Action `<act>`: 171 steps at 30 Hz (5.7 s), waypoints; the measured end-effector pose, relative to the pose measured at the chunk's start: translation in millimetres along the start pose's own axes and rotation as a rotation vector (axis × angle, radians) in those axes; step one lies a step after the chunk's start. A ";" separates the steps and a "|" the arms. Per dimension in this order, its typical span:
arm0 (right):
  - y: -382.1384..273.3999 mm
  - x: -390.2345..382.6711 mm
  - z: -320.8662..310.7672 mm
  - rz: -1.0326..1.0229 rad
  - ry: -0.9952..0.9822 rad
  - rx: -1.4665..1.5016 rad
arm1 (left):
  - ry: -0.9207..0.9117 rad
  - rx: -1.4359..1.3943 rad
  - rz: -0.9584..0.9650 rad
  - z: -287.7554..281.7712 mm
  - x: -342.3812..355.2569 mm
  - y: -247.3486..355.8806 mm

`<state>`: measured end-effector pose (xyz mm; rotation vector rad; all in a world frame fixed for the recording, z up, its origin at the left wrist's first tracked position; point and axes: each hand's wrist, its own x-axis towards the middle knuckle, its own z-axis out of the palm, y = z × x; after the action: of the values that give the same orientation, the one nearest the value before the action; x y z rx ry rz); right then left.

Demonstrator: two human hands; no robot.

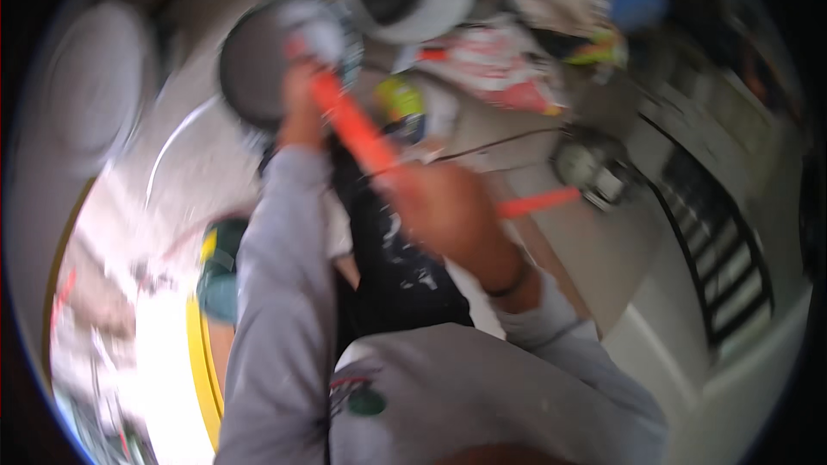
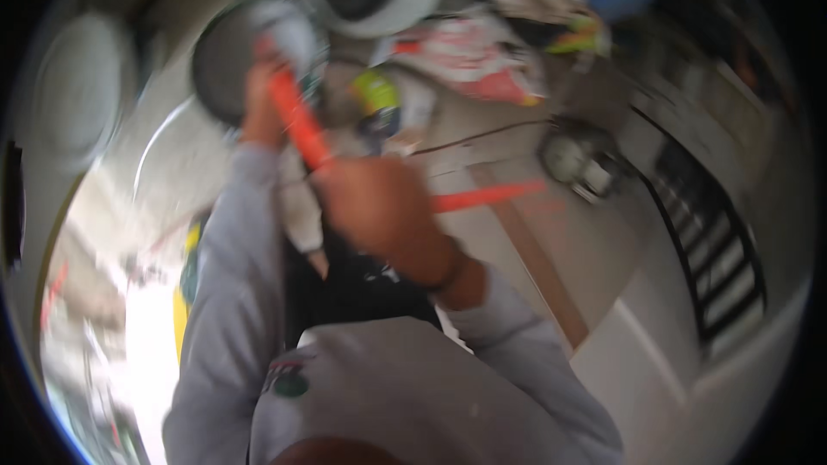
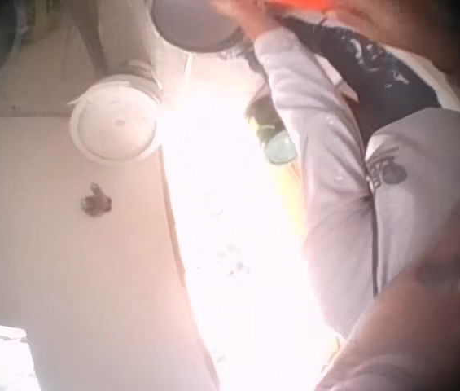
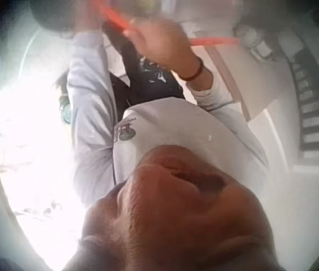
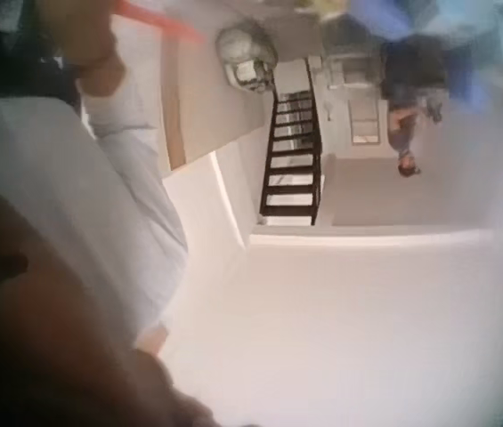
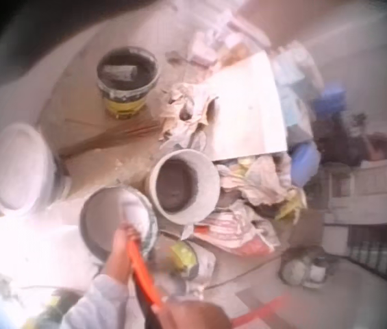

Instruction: The person pours white liquid from one bucket into another, then uses a scraper to scoop cement-like powder from a bag into a bucket before stirring the mixture with a long orange tool.

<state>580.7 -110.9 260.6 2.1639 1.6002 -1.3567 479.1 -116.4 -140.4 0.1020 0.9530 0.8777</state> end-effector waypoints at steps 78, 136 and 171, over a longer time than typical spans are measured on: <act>-74.8 97.8 127.8 -1.086 -0.545 0.581 | 0.557 0.550 1.107 47.0 -142.3 103.0; 10.0 114.8 37.0 -0.773 -0.099 1.193 | 0.015 1.106 0.560 141.3 -107.1 115.3; 34.4 106.2 48.3 -0.831 0.110 1.460 | -0.221 1.323 0.492 148.9 -100.1 128.1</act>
<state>584.7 -78.5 143.4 1.9482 1.8562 -3.5552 484.9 -58.3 72.2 1.5802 1.1758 0.5125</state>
